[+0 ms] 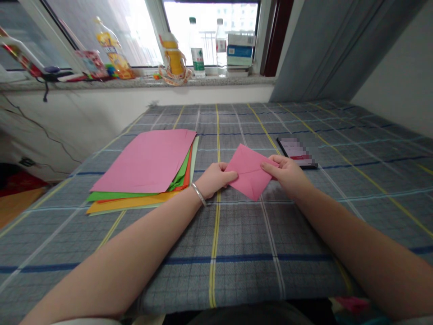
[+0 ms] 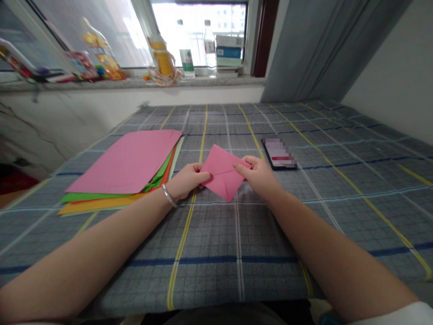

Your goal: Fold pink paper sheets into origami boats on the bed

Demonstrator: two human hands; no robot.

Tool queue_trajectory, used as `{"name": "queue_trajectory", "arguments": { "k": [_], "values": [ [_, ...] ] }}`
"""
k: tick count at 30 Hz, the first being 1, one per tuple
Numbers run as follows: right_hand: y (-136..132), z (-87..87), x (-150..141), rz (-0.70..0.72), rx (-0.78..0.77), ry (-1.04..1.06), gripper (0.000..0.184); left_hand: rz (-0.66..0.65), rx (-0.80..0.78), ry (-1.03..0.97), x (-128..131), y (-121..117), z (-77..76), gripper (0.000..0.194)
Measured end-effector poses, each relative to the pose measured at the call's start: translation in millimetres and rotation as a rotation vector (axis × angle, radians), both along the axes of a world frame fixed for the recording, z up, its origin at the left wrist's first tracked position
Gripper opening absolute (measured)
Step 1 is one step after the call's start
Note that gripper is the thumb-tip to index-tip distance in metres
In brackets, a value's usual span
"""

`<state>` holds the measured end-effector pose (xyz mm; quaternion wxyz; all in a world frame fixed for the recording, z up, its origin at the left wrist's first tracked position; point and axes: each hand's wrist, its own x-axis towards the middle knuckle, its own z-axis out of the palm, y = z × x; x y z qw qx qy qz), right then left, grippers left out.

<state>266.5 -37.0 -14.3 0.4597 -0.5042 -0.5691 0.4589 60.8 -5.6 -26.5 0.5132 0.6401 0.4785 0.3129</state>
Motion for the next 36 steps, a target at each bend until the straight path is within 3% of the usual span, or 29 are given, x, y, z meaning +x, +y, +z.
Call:
{"name": "queue_trajectory", "arguments": {
  "k": [12,29,33,36],
  "values": [
    [6,2.4,14,-0.115,-0.032,0.160,0.029,0.109,-0.214,-0.181,1,2,6.1,0.017],
    [13,-4.4,16,-0.172,-0.153,0.338,0.016,0.007,-0.262,-0.355,-5,4,2.8,0.015],
    [13,-6.5,13,-0.121,-0.179,0.345,0.016,-0.078,-0.172,-0.237,-3,2,1.4,0.027],
    [14,-7.4,14,-0.121,-0.202,0.293,0.015,-0.055,-0.119,-0.154,-1,0,-0.3,0.030]
  ]
}}
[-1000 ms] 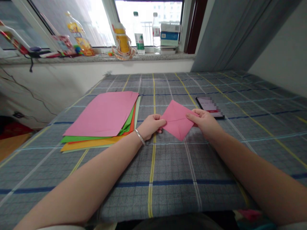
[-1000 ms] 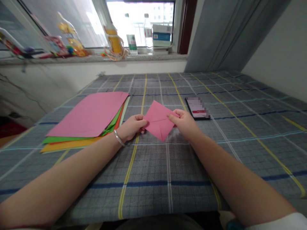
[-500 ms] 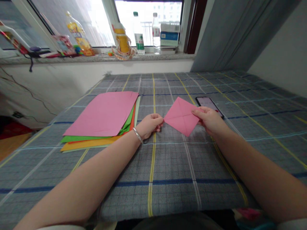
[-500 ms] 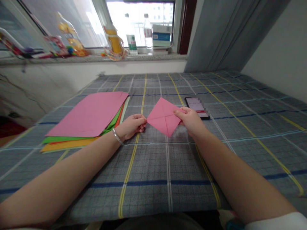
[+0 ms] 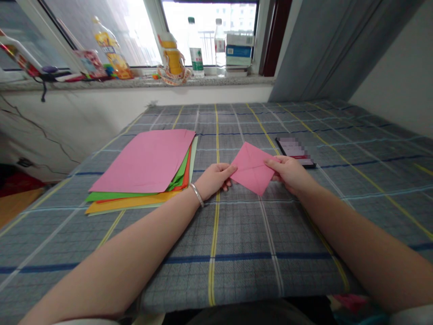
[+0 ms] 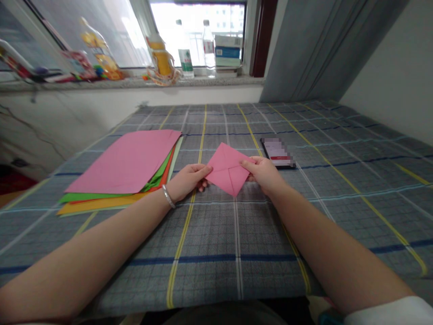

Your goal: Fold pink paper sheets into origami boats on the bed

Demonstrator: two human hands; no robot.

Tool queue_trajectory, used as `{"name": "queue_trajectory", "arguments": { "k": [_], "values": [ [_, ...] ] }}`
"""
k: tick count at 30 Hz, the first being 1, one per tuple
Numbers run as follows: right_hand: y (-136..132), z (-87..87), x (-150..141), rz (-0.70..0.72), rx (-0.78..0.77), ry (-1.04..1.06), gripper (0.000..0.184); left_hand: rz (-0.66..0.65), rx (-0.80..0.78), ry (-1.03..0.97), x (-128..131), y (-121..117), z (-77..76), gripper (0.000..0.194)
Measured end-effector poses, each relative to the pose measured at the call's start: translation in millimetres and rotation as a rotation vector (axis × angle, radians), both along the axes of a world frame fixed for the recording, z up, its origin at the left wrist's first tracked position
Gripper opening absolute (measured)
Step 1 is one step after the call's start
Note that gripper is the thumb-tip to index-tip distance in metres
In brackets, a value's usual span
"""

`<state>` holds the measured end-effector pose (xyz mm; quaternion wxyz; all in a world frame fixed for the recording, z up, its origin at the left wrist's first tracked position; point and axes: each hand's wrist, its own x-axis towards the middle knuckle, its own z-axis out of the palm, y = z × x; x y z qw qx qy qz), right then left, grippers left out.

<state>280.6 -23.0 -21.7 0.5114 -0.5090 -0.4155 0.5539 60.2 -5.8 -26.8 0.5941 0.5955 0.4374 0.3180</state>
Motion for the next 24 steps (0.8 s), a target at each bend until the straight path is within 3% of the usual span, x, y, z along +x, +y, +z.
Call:
{"name": "queue_trajectory", "arguments": {
  "k": [5,8,16,24],
  "values": [
    [2,2.9,8,-0.014,-0.054,-0.089,0.013,0.185,-0.007,-0.045,3,1,-1.0,0.030],
    [1,6.5,12,-0.009,-0.084,-0.104,0.013,0.228,-0.015,-0.055,4,2,-1.5,0.031],
    [3,9.3,14,0.007,-0.141,-0.131,0.016,0.254,-0.007,-0.133,4,4,-5.8,0.027],
    [2,5.3,7,0.030,-0.140,-0.055,0.027,0.172,0.022,-0.108,2,2,-5.2,0.031]
  ]
}}
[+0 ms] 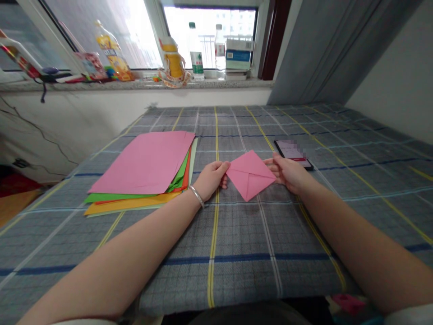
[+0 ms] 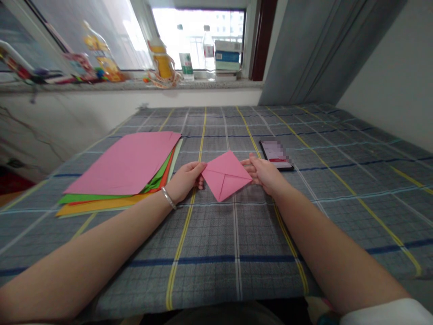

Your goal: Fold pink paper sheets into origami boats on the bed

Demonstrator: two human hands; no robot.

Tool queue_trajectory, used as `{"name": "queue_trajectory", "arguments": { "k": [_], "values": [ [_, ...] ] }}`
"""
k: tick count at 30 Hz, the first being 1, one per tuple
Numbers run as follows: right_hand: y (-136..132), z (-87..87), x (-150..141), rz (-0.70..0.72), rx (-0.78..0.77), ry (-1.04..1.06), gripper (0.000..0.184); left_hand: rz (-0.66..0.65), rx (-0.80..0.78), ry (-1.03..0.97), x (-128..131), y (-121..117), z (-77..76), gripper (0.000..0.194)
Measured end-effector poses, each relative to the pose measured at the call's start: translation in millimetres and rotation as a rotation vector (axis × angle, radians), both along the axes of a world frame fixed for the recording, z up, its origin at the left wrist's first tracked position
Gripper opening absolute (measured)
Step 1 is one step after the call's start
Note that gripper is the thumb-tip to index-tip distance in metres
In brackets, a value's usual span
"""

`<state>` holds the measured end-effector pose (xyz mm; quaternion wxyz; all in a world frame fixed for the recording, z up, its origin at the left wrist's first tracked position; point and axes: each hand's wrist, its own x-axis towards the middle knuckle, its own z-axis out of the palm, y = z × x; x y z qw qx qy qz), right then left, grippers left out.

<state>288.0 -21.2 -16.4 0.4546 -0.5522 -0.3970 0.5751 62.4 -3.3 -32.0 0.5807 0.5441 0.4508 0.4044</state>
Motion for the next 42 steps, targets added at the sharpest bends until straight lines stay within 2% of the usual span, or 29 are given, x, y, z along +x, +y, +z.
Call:
{"name": "queue_trajectory", "arguments": {
  "k": [3,5,9,11,13,15,16,18,20,23,27,30,35,42],
  "values": [
    [-2,-3.6,-2,0.096,0.049,-0.019,0.019,-0.037,0.043,0.018,-1,-2,0.2,0.034],
    [-3,-5.2,-3,0.143,0.077,-0.059,0.021,-0.047,0.057,0.020,-1,-2,-0.1,0.036],
    [-5,-3.1,-4,0.118,0.084,-0.064,0.026,0.003,0.119,0.080,-2,-2,-0.7,0.035],
    [-5,-0.7,-4,0.088,0.087,-0.056,0.024,0.098,0.303,0.244,-3,-4,0.5,0.028],
    [-5,0.9,-6,0.068,0.080,-0.058,0.018,0.167,0.558,0.437,-4,-8,3.1,0.019],
    [-6,1.0,-9,0.057,0.067,-0.051,0.009,0.145,0.782,0.562,-3,-14,6.3,0.012],
    [-6,0.5,-10,0.056,0.061,-0.043,0.009,0.099,0.875,0.609,-2,-18,7.6,0.016],
    [-7,-0.9,-14,0.054,0.070,-0.024,0.015,-0.013,1.029,0.701,0,-24,8.7,0.038],
    [-10,-2.3,-17,0.061,0.092,-0.015,0.020,-0.114,1.121,0.800,3,-28,7.6,0.057],
    [-13,-2.2,-22,0.112,0.100,-0.015,0.023,-0.188,1.176,0.920,5,-26,3.7,0.064],
    [-17,1.6,-24,0.194,0.058,0.014,0.017,-0.144,1.212,0.978,4,-21,0.8,0.045],
    [-16,3.1,-21,0.248,0.014,0.059,0.013,-0.107,1.223,1.028,1,-19,1.7,0.040],
    [-12,-1.3,-13,0.236,0.019,-0.025,0.026,-0.069,1.205,1.082,-3,-19,2.7,0.041],
    [-11,-4.1,-12,0.305,0.163,-0.063,0.050,-0.025,1.080,1.065,-3,-17,2.5,0.038]
  ]
}}
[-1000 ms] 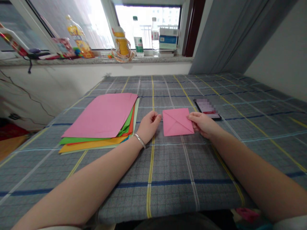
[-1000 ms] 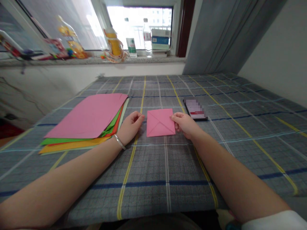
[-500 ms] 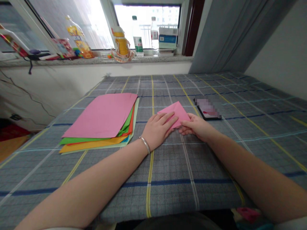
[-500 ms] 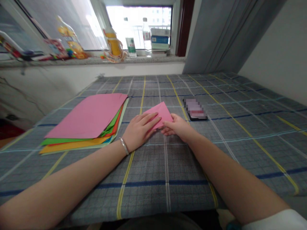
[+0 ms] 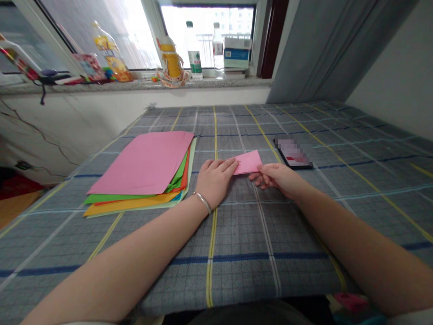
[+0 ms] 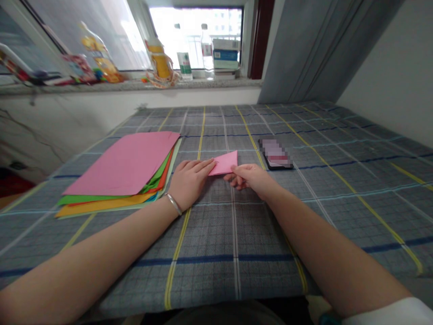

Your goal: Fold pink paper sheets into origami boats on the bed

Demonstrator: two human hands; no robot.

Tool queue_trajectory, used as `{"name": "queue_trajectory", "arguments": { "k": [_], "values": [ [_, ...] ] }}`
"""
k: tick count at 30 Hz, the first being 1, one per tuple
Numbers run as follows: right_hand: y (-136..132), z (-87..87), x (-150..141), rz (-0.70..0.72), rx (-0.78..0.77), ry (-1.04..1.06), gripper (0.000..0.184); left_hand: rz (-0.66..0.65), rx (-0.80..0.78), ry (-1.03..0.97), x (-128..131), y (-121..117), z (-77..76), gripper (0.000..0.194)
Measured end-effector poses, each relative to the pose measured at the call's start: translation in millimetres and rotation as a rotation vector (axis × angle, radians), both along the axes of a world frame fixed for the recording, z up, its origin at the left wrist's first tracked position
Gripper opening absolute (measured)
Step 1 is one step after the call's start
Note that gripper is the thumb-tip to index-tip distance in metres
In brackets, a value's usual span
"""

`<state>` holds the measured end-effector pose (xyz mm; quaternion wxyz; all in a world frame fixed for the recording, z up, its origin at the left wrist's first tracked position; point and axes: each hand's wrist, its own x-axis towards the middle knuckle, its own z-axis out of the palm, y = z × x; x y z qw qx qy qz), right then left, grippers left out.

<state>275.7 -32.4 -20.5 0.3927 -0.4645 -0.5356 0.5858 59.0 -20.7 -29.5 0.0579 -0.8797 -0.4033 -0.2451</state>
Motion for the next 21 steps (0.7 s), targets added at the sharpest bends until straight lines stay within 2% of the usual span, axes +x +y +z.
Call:
{"name": "queue_trajectory", "arguments": {
  "k": [3,7,10,13,16,21],
  "values": [
    [-1,1.0,-1,-0.008,0.126,-0.044,0.045,0.023,-0.107,-0.099,-2,5,-0.4,0.036],
    [3,-2.8,0,-0.138,0.214,-0.158,0.031,-0.009,-0.261,-0.431,-5,15,-5.0,0.034],
    [8,-9.5,3,-0.285,0.272,-0.186,0.037,0.010,-0.399,-0.712,-5,20,-8.8,0.031],
    [11,-13.1,5,-0.335,0.319,-0.160,0.045,-0.029,-0.580,-0.926,-4,22,-10.2,0.029],
    [11,-10.2,4,-0.325,0.280,-0.083,0.045,-0.081,-0.691,-1.027,-4,23,-9.8,0.026],
    [9,-3.5,1,-0.320,0.223,0.014,0.034,-0.111,-0.832,-1.042,-3,23,-10.5,0.027]
  ]
}}
